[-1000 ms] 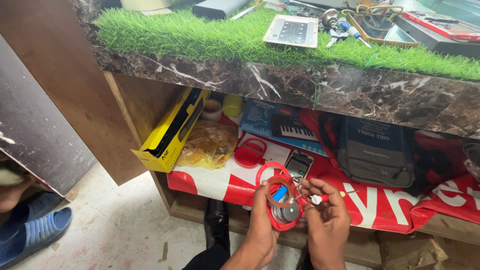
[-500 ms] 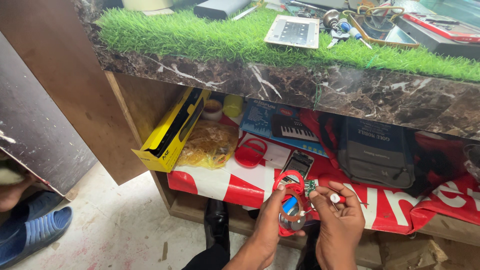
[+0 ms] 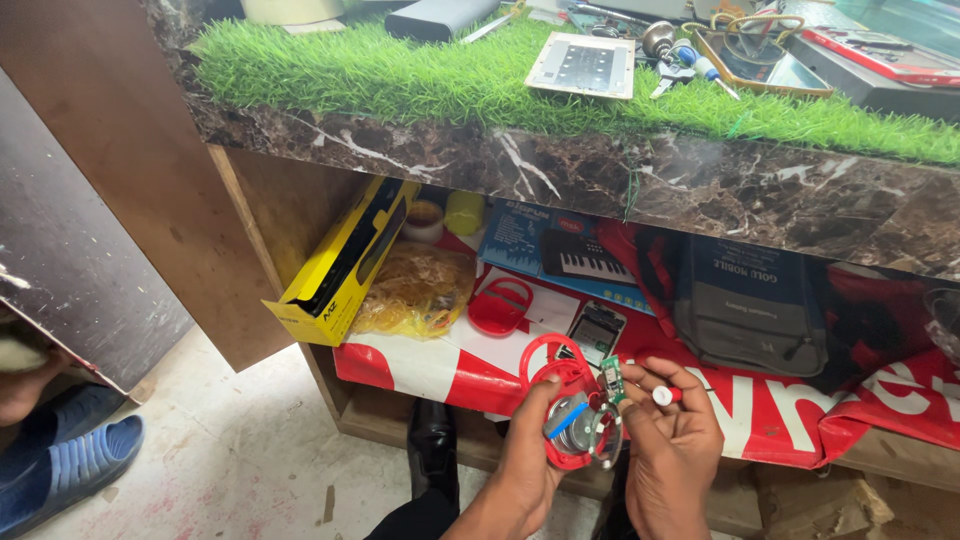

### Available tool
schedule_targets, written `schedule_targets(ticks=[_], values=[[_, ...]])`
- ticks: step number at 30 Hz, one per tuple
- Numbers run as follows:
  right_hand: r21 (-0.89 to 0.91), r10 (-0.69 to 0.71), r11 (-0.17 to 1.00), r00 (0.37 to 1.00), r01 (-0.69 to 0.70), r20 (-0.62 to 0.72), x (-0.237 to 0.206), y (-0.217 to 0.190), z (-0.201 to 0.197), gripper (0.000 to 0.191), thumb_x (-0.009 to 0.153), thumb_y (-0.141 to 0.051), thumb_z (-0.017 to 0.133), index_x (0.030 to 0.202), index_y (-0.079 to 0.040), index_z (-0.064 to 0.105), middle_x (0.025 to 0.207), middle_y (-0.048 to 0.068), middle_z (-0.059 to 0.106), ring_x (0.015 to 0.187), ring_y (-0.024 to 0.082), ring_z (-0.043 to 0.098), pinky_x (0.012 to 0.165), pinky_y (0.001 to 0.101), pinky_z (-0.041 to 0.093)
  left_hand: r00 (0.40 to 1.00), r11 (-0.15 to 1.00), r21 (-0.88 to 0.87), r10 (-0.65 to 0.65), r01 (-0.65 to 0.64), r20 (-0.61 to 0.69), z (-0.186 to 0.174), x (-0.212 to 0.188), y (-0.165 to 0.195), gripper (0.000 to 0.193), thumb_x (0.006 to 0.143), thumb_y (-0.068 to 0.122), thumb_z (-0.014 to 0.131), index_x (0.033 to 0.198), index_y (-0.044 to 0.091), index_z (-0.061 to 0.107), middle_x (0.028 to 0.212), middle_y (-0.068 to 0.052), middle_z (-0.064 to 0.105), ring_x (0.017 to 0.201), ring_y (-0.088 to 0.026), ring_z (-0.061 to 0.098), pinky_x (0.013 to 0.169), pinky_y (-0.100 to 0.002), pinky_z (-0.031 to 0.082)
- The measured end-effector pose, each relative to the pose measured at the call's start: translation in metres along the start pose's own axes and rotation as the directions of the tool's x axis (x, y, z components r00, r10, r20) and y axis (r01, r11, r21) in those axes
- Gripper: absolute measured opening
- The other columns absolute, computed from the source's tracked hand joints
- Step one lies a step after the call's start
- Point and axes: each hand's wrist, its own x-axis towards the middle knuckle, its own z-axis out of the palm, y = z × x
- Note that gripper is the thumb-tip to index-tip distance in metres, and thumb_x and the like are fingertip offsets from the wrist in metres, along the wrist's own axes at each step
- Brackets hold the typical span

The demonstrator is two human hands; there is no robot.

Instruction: The person sits at a cluttered workbench and repairs a small red electronic device, using a screwdriver to remove screws and open its casing. They handle the circuit board, speaker, and internal components, repositioning the device and working on its parts by hand.

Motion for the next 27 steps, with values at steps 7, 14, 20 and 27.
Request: schedule_targets(ticks=[7,14,20,27], values=[[0.027,0.003,1.000,1.000,-0.002,-0.027,0.003,-0.001,0.003,0.038,0.093,0.011,0.057,0.130,0.006,0.049,0.123,0.025,0.067,0.109,0.024,0.070,0.094,0.0323,0.058,0.998,0.994,0.097,0.052,-0.056,0.045,0.008,-0.010,0.006,0.041,0.088,0.026,0.067,0.124,0.006,0.064,0.107,-0.005,0.073,0.096,-0.015,0.072,0.082,-0.037,0.061],[-0.038,0.021,0.999,0.997,-0.024,-0.080,0.003,-0.004,0.003,0.032,0.094,0.009,0.059,0.125,0.004,0.055,0.117,0.021,0.071,0.101,0.018,0.071,0.087,0.0285,0.058,0.994,0.991,0.107,0.075,-0.084,0.082,0.013,-0.014,0.010,0.036,0.085,0.015,0.070,0.119,0.004,0.066,0.106,-0.005,0.073,0.096,-0.015,0.072,0.084,-0.035,0.061],[-0.119,0.127,0.981,0.973,-0.152,-0.195,0.005,-0.005,0.001,0.025,0.097,-0.007,0.065,0.121,0.001,0.061,0.105,0.017,0.074,0.078,0.014,0.068,0.057,0.0281,0.055,0.989,0.984,0.133,0.103,-0.117,0.109,0.012,-0.012,0.008,0.030,0.084,0.008,0.070,0.113,0.001,0.066,0.099,-0.007,0.072,0.089,-0.017,0.071,0.079,-0.035,0.060],[-0.091,0.209,0.968,0.955,-0.232,-0.209,0.007,-0.002,-0.004,0.028,0.101,-0.022,0.062,0.117,0.001,0.063,0.106,0.014,0.072,0.076,0.016,0.068,0.054,0.0292,0.055,0.989,0.983,0.119,0.130,-0.137,0.065,0.015,-0.015,0.011,0.025,0.084,0.007,0.070,0.109,0.001,0.067,0.096,-0.006,0.073,0.089,-0.015,0.072,0.080,-0.033,0.060]])
